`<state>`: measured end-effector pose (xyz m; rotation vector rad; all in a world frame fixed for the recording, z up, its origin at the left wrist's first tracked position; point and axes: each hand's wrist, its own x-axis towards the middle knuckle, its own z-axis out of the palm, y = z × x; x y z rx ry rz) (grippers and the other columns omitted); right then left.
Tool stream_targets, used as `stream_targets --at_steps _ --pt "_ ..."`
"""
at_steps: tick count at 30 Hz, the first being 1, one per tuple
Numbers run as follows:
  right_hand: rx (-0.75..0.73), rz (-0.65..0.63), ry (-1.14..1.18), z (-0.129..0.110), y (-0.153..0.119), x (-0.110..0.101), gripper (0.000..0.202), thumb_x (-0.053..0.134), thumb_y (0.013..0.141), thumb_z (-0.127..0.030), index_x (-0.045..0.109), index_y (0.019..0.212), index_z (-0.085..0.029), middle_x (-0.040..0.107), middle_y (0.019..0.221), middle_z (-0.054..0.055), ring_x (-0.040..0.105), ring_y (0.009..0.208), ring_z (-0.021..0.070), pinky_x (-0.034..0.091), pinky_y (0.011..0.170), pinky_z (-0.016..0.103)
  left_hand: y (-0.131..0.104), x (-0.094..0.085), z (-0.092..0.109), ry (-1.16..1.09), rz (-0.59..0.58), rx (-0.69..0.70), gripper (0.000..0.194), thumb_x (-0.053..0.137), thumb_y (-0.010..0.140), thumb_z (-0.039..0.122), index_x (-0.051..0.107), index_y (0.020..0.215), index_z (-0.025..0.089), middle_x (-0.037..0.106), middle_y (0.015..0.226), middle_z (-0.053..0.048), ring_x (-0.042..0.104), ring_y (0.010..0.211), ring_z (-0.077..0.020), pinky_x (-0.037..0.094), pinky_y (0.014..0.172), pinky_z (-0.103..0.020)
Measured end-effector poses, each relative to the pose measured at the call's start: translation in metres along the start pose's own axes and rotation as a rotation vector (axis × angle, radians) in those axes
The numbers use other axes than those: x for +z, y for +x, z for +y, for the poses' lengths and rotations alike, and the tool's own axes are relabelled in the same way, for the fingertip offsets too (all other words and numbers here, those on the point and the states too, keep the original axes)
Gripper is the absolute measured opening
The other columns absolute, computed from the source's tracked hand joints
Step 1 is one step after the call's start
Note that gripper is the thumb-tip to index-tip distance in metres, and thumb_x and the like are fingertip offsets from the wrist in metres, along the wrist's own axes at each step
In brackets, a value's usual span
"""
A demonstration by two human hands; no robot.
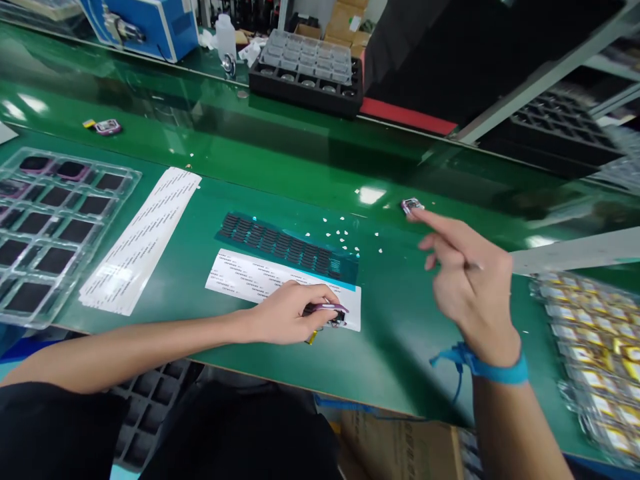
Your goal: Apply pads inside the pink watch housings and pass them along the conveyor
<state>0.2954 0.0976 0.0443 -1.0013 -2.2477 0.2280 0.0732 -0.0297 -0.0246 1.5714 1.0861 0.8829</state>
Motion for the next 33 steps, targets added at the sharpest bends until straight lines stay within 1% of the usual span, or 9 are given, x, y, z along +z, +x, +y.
stream_targets --at_steps 2,4,7,11,14,17,19,23,33 --pt "-0.006 -0.003 -0.027 -0.015 -0.027 -0.009 0.040 0.039 0.104 -0.024 0.074 0.124 -0.025 0.062 0.086 0.006 0.060 0.073 0.0219 0.046 0.063 0.039 0.000 0.001 0.000 -0.013 0.010 0.004 0.019 0.057 0.097 0.026 0.071 0.103 0.015 0.075 0.074 -0.003 0.062 0.060 -0.0133 0.040 0.054 -0.023" --pt "0.022 0.022 0.006 -0.026 -0.049 -0.015 0.041 0.036 0.107 -0.032 0.075 0.118 -0.027 0.054 0.077 0.004 0.052 0.069 0.0221 0.040 0.061 0.039 -0.001 0.001 0.001 -0.017 0.010 -0.010 0.021 0.055 0.098 0.027 0.071 0.102 0.015 0.074 0.075 -0.003 0.062 0.059 -0.0129 0.040 0.054 -0.022" --pt "0.135 0.021 0.113 -0.029 -0.069 -0.016 0.052 0.031 0.110 -0.047 0.078 0.101 -0.026 0.055 0.068 0.004 0.051 0.062 0.0212 0.039 0.060 0.039 -0.003 0.001 0.003 0.056 0.035 0.018 0.018 0.055 0.097 0.024 0.070 0.102 0.016 0.075 0.078 -0.003 0.062 0.060 -0.0133 0.044 0.056 -0.023" --pt "0.378 -0.190 0.419 -0.022 -0.077 -0.007 0.073 0.030 0.100 -0.075 0.080 0.093 -0.022 0.067 0.076 0.009 0.064 0.066 0.0228 0.051 0.054 0.036 -0.007 0.003 0.006 0.238 0.089 0.235 0.013 0.056 0.095 0.018 0.068 0.098 0.017 0.077 0.085 -0.005 0.070 0.076 -0.0184 0.053 0.070 -0.029" --pt "0.363 -0.188 0.404 -0.018 -0.074 -0.003 0.086 0.023 0.093 -0.085 0.082 0.085 -0.024 0.064 0.074 0.009 0.062 0.066 0.0229 0.050 0.051 0.034 -0.008 0.002 0.006 0.352 0.153 0.445 0.011 0.055 0.096 0.015 0.066 0.100 0.016 0.078 0.093 -0.007 0.073 0.087 -0.0205 0.056 0.084 -0.035" --pt "0.353 -0.284 0.561 -0.014 -0.072 -0.001 0.089 0.017 0.094 -0.084 0.084 0.083 -0.026 0.059 0.057 0.006 0.058 0.052 0.0199 0.049 0.047 0.033 -0.008 -0.002 0.006 0.555 0.188 0.657 0.014 0.055 0.095 0.009 0.064 0.103 0.015 0.080 0.097 -0.009 0.074 0.099 -0.0232 0.056 0.093 -0.039" --pt "0.391 -0.377 0.720 -0.010 -0.072 0.001 0.072 0.035 0.098 -0.078 0.084 0.089 -0.026 0.068 0.060 0.006 0.063 0.051 0.0191 0.054 0.050 0.032 -0.006 -0.004 0.006 0.672 0.166 0.709 0.014 0.055 0.095 0.008 0.064 0.104 0.014 0.080 0.103 -0.009 0.073 0.108 -0.0249 0.054 0.098 -0.041" --pt "0.491 -0.440 0.699 -0.004 -0.074 0.010 0.036 0.074 0.089 -0.059 0.082 0.091 -0.024 0.076 0.067 0.004 0.073 0.059 0.0199 0.062 0.058 0.029 -0.004 -0.007 0.004 0.791 0.073 0.581 0.014 0.051 0.099 0.011 0.064 0.104 0.014 0.078 0.119 -0.010 0.070 0.118 -0.0258 0.052 0.105 -0.041" --pt "0.562 -0.401 0.655 -0.010 -0.074 0.022 0.038 0.072 0.090 -0.057 0.078 0.081 -0.021 0.076 0.065 0.004 0.072 0.055 0.0178 0.062 0.057 0.026 -0.002 -0.006 -0.001 0.845 -0.033 0.513 0.018 0.054 0.094 0.005 0.063 0.109 0.010 0.076 0.120 -0.012 0.069 0.115 -0.0258 0.053 0.100 -0.038"
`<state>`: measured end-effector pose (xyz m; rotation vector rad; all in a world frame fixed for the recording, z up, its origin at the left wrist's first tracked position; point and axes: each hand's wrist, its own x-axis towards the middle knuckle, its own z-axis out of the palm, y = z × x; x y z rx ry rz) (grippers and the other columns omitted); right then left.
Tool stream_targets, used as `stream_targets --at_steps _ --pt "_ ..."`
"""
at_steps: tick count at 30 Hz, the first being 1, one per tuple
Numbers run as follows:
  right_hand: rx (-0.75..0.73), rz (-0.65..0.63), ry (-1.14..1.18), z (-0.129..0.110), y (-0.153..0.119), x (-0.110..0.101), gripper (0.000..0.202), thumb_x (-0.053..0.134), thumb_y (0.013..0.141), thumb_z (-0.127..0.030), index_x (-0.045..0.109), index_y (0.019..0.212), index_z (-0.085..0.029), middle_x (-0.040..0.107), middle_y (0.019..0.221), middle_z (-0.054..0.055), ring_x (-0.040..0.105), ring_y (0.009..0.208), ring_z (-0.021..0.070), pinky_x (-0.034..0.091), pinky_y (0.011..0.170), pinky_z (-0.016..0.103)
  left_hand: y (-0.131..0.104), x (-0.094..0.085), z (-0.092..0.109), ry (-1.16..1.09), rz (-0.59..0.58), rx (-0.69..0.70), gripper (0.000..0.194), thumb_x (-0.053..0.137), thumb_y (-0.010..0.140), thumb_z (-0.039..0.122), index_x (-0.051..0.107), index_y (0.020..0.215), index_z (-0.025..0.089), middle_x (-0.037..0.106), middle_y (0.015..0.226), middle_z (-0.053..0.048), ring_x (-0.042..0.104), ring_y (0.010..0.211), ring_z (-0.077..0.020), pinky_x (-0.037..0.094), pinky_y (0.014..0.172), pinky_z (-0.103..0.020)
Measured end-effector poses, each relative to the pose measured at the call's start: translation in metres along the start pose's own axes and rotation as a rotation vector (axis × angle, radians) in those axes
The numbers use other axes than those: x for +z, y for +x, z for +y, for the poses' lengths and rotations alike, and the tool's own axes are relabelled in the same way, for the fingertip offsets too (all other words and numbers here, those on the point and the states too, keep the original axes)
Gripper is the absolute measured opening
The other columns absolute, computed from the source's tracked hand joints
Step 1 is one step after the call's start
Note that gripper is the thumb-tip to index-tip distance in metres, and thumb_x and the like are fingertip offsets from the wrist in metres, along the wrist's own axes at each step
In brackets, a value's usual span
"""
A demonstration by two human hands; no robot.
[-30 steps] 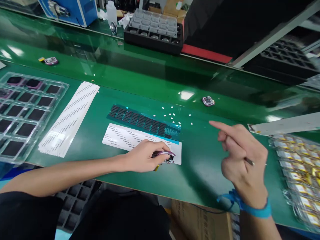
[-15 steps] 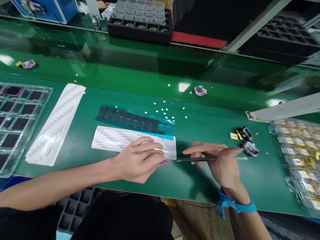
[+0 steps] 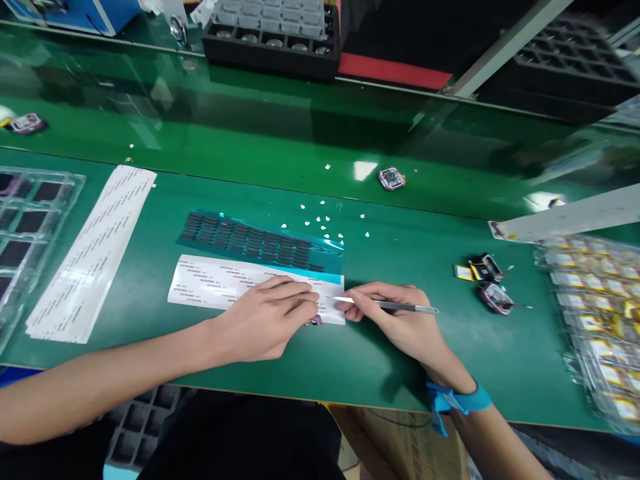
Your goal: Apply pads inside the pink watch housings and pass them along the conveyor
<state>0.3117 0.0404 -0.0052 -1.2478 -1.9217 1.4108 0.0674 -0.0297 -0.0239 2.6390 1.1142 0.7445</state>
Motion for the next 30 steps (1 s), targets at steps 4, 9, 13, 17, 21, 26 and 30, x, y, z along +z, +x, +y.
stream_targets --at_steps 4,9,13,17,21,26,30 --pt "-0.012 -0.020 0.023 -0.001 0.002 0.000 0.036 0.073 0.090 -0.055 0.078 0.081 -0.020 0.077 0.067 0.005 0.073 0.056 0.0176 0.063 0.057 0.025 0.000 -0.001 0.000 -0.005 -0.004 0.003 0.019 0.055 0.093 0.005 0.062 0.110 0.010 0.075 0.121 -0.012 0.069 0.115 -0.0254 0.052 0.101 -0.038" --pt "-0.004 -0.068 0.088 -0.001 0.004 -0.004 0.034 0.076 0.088 -0.054 0.079 0.081 -0.020 0.078 0.072 0.007 0.074 0.059 0.0181 0.064 0.059 0.026 0.001 0.000 0.000 -0.040 0.010 -0.018 0.018 0.053 0.095 0.005 0.063 0.109 0.010 0.075 0.120 -0.013 0.070 0.111 -0.0258 0.054 0.097 -0.038" --pt "-0.007 -0.062 0.128 0.002 0.003 -0.009 0.031 0.079 0.087 -0.052 0.081 0.084 -0.021 0.077 0.069 0.006 0.070 0.057 0.0164 0.062 0.056 0.026 0.001 0.003 -0.001 -0.092 0.013 -0.055 0.018 0.050 0.098 0.006 0.063 0.108 0.011 0.075 0.120 -0.013 0.070 0.112 -0.0261 0.055 0.098 -0.038" --pt "-0.014 0.031 0.233 0.005 0.006 -0.012 0.028 0.085 0.082 -0.051 0.082 0.084 -0.023 0.074 0.065 0.004 0.066 0.051 0.0143 0.058 0.050 0.025 0.000 0.002 0.001 -0.162 0.053 -0.039 0.021 0.047 0.101 0.008 0.066 0.108 0.010 0.076 0.119 -0.016 0.072 0.111 -0.0274 0.055 0.101 -0.043" --pt "-0.081 0.119 0.351 -0.015 0.016 -0.010 0.031 0.088 0.077 -0.053 0.081 0.081 -0.023 0.073 0.062 0.002 0.064 0.049 0.0138 0.054 0.045 0.024 0.004 -0.011 0.006 -0.619 0.179 -0.305 0.020 0.054 0.101 0.018 0.071 0.111 0.014 0.081 0.103 -0.009 0.076 0.083 -0.0192 0.062 0.084 -0.034" --pt "-0.172 0.242 0.387 -0.054 0.028 0.010 0.032 0.080 0.086 -0.054 0.076 0.077 -0.023 0.069 0.063 0.000 0.059 0.048 0.0112 0.051 0.043 0.023 0.013 -0.028 0.001 -1.108 0.193 -0.743 0.027 0.066 0.093 0.025 0.075 0.115 0.011 0.078 0.088 -0.007 0.068 0.057 -0.0123 0.057 0.058 -0.025" --pt "-0.178 0.205 0.390 -0.060 0.024 0.033 0.033 0.076 0.091 -0.052 0.073 0.079 -0.021 0.066 0.060 -0.002 0.058 0.044 0.0110 0.052 0.042 0.024 0.011 -0.027 -0.001 -1.244 0.172 -0.806 0.047 0.074 0.086 0.020 0.068 0.131 0.012 0.080 0.100 -0.010 0.076 0.082 -0.0191 0.063 0.076 -0.032"
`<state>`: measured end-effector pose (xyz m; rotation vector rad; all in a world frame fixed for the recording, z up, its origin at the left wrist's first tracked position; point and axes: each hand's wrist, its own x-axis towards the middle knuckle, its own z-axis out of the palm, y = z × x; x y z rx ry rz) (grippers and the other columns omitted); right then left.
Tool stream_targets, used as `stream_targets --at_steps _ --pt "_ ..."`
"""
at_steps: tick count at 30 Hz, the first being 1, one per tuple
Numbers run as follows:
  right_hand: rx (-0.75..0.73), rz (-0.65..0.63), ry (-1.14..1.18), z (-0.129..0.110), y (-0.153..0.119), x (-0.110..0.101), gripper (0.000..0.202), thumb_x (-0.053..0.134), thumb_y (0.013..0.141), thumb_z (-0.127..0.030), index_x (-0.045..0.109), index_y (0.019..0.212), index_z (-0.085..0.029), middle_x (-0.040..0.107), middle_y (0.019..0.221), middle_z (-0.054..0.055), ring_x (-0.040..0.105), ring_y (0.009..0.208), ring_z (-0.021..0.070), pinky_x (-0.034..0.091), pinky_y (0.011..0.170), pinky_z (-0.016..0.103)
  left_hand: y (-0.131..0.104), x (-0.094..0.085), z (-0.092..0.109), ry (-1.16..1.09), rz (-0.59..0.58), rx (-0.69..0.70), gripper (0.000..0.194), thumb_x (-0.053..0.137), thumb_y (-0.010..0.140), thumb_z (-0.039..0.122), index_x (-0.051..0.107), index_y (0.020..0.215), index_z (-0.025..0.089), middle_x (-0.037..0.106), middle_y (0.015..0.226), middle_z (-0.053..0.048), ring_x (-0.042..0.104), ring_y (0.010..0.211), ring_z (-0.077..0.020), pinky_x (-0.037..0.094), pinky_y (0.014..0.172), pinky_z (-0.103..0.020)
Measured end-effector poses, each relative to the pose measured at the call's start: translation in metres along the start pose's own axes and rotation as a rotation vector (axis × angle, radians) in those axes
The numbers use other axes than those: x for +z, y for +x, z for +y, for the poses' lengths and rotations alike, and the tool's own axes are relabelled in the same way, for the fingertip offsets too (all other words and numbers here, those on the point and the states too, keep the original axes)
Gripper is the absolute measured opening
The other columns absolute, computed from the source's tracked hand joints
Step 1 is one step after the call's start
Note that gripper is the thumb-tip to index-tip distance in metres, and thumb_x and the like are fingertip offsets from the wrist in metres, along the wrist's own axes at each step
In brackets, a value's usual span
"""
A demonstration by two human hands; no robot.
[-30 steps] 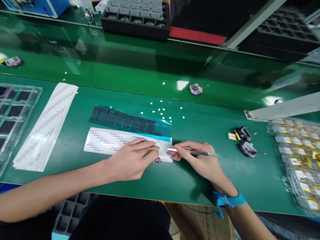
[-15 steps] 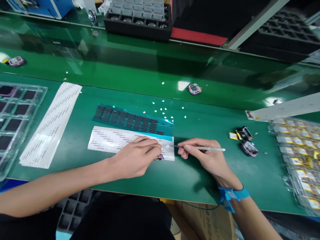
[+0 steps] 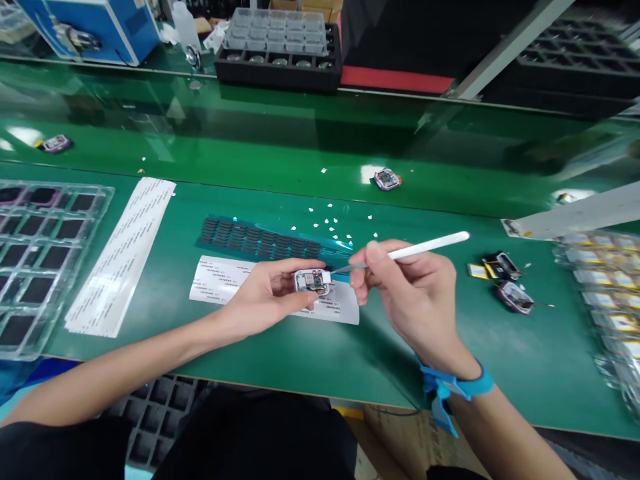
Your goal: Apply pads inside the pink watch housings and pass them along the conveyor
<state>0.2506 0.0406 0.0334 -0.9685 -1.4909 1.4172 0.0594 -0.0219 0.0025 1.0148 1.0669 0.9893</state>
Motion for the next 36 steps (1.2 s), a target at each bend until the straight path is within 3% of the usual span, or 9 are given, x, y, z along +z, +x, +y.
stream_targets --at_steps 3,6,12,17,30,36 --pt "0.058 -0.063 -0.021 0.008 -0.009 0.006 0.036 0.074 0.091 -0.053 0.072 0.078 -0.020 0.067 0.058 -0.001 0.059 0.043 0.0118 0.054 0.044 0.025 -0.003 0.004 -0.005 0.010 -0.035 0.047 0.053 0.073 0.084 0.016 0.064 0.136 0.012 0.078 0.119 -0.014 0.076 0.101 -0.0245 0.063 0.088 -0.037" --pt "0.065 -0.073 -0.049 0.014 -0.013 0.008 0.034 0.073 0.093 -0.051 0.072 0.077 -0.020 0.067 0.059 -0.001 0.061 0.045 0.0115 0.054 0.046 0.023 -0.006 0.008 -0.008 0.059 -0.008 0.112 0.050 0.069 0.085 0.016 0.065 0.135 0.010 0.077 0.121 -0.015 0.076 0.107 -0.0260 0.063 0.094 -0.040" --pt "0.022 -0.031 -0.079 0.017 -0.012 0.011 0.035 0.071 0.094 -0.051 0.072 0.077 -0.021 0.065 0.058 -0.001 0.058 0.045 0.0115 0.054 0.046 0.024 -0.007 0.011 -0.007 0.071 0.024 0.129 0.050 0.068 0.086 0.020 0.064 0.134 0.007 0.078 0.117 -0.015 0.077 0.103 -0.0269 0.066 0.089 -0.039" --pt "0.027 0.012 -0.097 0.016 -0.016 0.014 0.035 0.071 0.094 -0.053 0.071 0.078 -0.022 0.067 0.060 -0.001 0.058 0.045 0.0118 0.054 0.045 0.025 -0.010 0.012 -0.004 0.073 0.039 0.130 0.049 0.070 0.085 0.017 0.066 0.134 0.011 0.078 0.119 -0.013 0.077 0.105 -0.0267 0.065 0.094 -0.039" --pt "0.050 0.016 -0.079 0.018 -0.017 0.014 0.037 0.072 0.092 -0.054 0.072 0.077 -0.021 0.067 0.059 -0.001 0.058 0.044 0.0109 0.053 0.044 0.024 -0.010 0.013 -0.004 0.066 0.058 0.137 0.049 0.071 0.085 0.015 0.067 0.133 0.010 0.079 0.118 -0.012 0.077 0.106 -0.0255 0.065 0.095 -0.036" --pt "0.023 0.015 -0.139 0.020 -0.020 0.016 0.036 0.069 0.095 -0.054 0.072 0.078 -0.022 0.068 0.061 0.000 0.059 0.045 0.0119 0.054 0.044 0.024 -0.011 0.010 -0.005 0.150 0.066 0.203 0.045 0.066 0.089 0.014 0.067 0.134 0.009 0.079 0.116 -0.012 0.077 0.103 -0.0237 0.065 0.090 -0.032"
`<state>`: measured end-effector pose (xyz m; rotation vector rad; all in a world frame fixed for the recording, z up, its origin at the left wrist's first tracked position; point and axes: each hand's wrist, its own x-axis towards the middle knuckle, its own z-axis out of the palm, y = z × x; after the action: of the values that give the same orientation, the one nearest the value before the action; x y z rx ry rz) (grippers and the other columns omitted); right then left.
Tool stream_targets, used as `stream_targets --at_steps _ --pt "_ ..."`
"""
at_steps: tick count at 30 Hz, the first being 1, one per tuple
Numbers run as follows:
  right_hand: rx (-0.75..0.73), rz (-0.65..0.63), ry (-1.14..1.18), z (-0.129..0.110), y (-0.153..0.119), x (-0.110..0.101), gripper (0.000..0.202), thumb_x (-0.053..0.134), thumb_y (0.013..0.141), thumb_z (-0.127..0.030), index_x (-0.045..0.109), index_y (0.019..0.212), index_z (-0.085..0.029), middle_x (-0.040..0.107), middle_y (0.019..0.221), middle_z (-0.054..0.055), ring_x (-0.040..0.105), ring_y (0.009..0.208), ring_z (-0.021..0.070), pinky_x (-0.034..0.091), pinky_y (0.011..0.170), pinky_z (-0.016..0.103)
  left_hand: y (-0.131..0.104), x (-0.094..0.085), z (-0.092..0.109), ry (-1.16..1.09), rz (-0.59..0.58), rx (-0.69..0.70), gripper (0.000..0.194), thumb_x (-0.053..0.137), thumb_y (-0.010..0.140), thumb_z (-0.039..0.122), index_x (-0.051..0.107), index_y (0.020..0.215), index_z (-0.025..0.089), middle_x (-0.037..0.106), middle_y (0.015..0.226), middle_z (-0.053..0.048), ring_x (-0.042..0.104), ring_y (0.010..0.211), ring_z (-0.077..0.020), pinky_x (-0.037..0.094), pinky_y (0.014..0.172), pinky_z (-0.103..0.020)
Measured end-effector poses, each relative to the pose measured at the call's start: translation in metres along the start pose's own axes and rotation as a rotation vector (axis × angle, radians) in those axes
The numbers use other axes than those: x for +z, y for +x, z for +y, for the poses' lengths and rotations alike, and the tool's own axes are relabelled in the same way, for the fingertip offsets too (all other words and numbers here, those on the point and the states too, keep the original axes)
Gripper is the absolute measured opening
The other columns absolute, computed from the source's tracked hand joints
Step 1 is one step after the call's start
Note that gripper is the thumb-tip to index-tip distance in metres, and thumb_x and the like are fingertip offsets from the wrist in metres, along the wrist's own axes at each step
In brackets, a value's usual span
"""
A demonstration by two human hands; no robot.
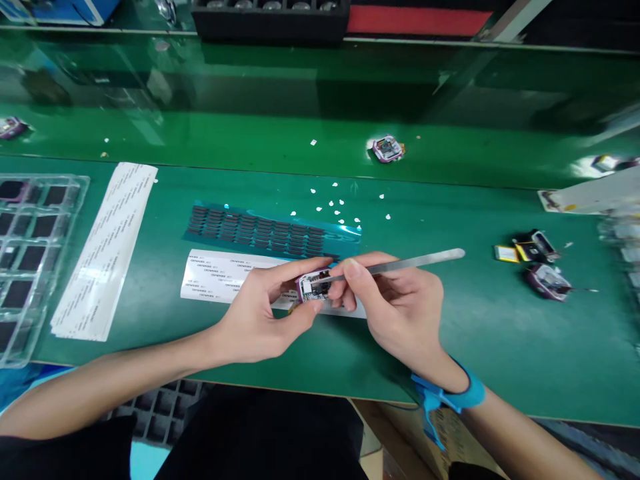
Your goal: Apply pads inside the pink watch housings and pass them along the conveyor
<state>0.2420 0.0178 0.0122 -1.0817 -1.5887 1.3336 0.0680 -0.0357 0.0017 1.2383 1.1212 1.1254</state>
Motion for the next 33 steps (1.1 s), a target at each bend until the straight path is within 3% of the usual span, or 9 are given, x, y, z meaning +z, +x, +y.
stream_targets --at_steps 3,9,12,16,19,22,29,33 --pt "-0.057 0.000 -0.077 0.002 -0.004 0.000 0.033 0.066 0.098 -0.050 0.073 0.080 -0.023 0.070 0.065 0.001 0.063 0.050 0.0140 0.056 0.047 0.027 0.000 -0.003 -0.001 0.072 -0.002 -0.004 0.037 0.059 0.095 0.017 0.070 0.130 0.012 0.080 0.113 -0.010 0.078 0.094 -0.0216 0.065 0.081 -0.031" --pt "-0.433 0.002 -0.004 0.002 0.010 -0.031 0.022 0.055 0.106 -0.034 0.077 0.105 -0.032 0.075 0.078 0.002 0.069 0.066 0.0186 0.057 0.060 0.034 0.004 -0.005 0.001 0.164 -0.012 0.041 0.035 0.057 0.099 0.021 0.067 0.132 0.014 0.080 0.104 -0.008 0.072 0.077 -0.0166 0.059 0.067 -0.027" --pt "-0.377 -0.081 -0.246 0.007 0.029 -0.049 0.026 0.055 0.105 -0.042 0.077 0.099 -0.030 0.077 0.086 0.004 0.072 0.078 0.0219 0.058 0.072 0.039 0.007 -0.007 0.001 0.209 0.021 0.066 0.029 0.057 0.100 0.024 0.065 0.126 0.013 0.078 0.104 -0.009 0.072 0.082 -0.0169 0.057 0.070 -0.028" --pt "-0.283 -0.236 -0.440 0.025 0.045 -0.058 0.043 0.050 0.106 -0.050 0.075 0.080 -0.025 0.078 0.089 0.005 0.072 0.087 0.0235 0.057 0.083 0.040 0.012 -0.012 -0.003 0.550 0.040 0.220 0.017 0.053 0.103 0.022 0.065 0.112 0.016 0.078 0.104 -0.009 0.072 0.092 -0.0204 0.055 0.083 -0.036" --pt "-0.317 -0.296 -0.458 0.032 0.045 -0.060 0.040 0.049 0.106 -0.046 0.076 0.085 -0.026 0.078 0.091 0.005 0.071 0.089 0.0236 0.056 0.084 0.040 0.016 -0.015 -0.009 0.748 -0.046 0.310 0.019 0.048 0.104 0.018 0.062 0.118 0.017 0.075 0.122 -0.011 0.067 0.114 -0.0250 0.051 0.099 -0.045" --pt "-0.375 -0.347 -0.483 0.031 0.043 -0.065 0.036 0.050 0.106 -0.040 0.077 0.088 -0.025 0.079 0.096 0.005 0.070 0.092 0.0238 0.056 0.084 0.039 0.017 -0.015 -0.013 0.883 -0.139 0.305 0.021 0.045 0.106 0.018 0.060 0.121 0.016 0.072 0.131 -0.011 0.060 0.129 -0.0282 0.047 0.104 -0.048" --pt "-0.443 -0.423 -0.530 0.029 0.043 -0.072 0.022 0.055 0.105 -0.025 0.076 0.110 -0.024 0.078 0.112 0.004 0.069 0.104 0.0236 0.056 0.091 0.040 0.018 -0.014 -0.016 0.999 -0.212 0.303 0.024 0.041 0.107 0.019 0.059 0.123 0.018 0.071 0.136 -0.008 0.053 0.134 -0.0301 0.042 0.105 -0.049" --pt "-0.474 -0.435 -0.550 0.030 0.043 -0.072 0.024 0.053 0.106 -0.021 0.076 0.111 -0.021 0.079 0.111 0.005 0.071 0.098 0.0209 0.058 0.088 0.036 0.018 -0.014 -0.016 1.016 -0.260 0.292 0.020 0.041 0.107 0.018 0.059 0.116 0.018 0.070 0.138 -0.007 0.052 0.132 -0.0294 0.041 0.103 -0.047"
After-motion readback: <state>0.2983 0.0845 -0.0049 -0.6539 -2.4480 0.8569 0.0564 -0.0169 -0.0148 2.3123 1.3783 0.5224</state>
